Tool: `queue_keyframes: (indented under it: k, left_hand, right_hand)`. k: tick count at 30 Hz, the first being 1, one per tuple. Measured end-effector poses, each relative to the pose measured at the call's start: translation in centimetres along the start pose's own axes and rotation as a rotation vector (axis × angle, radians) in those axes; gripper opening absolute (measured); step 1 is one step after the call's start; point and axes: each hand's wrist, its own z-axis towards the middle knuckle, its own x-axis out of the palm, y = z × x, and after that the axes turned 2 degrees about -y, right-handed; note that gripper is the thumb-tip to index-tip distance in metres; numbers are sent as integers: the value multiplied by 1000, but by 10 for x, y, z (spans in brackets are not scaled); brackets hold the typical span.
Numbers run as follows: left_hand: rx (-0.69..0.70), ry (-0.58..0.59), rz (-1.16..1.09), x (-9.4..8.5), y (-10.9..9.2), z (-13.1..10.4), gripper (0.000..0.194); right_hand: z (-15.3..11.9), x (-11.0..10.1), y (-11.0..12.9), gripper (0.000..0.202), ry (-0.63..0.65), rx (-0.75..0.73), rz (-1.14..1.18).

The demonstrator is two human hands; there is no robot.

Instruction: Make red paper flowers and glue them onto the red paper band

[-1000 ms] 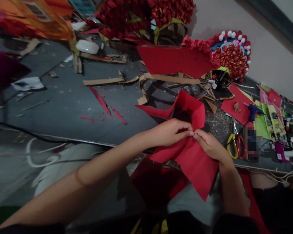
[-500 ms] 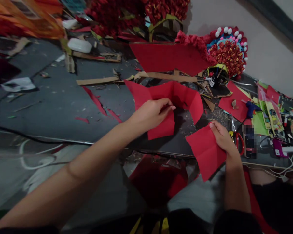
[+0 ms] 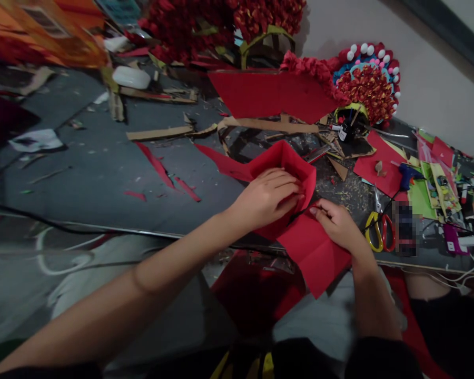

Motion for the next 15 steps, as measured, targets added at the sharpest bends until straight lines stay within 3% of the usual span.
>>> queue_keyframes:
  k: [3,9,11,15]
  left_hand:
    - [-37,80,-84,-1,-4,-1,33]
    - [-258,166,-359,2,-12,-2,34]
    - [-353,118,-407,1,-10,-1,34]
    - [-589,-109,-460,-5,-4,2,24]
  right_hand:
    - [3,1,2,26,-56,-31,-13]
    - [2,2,7,25,-103,-38,28]
    - [1,0,5,25,-103,-11,13]
    - [0,-7,-3,26,-80,32,-37]
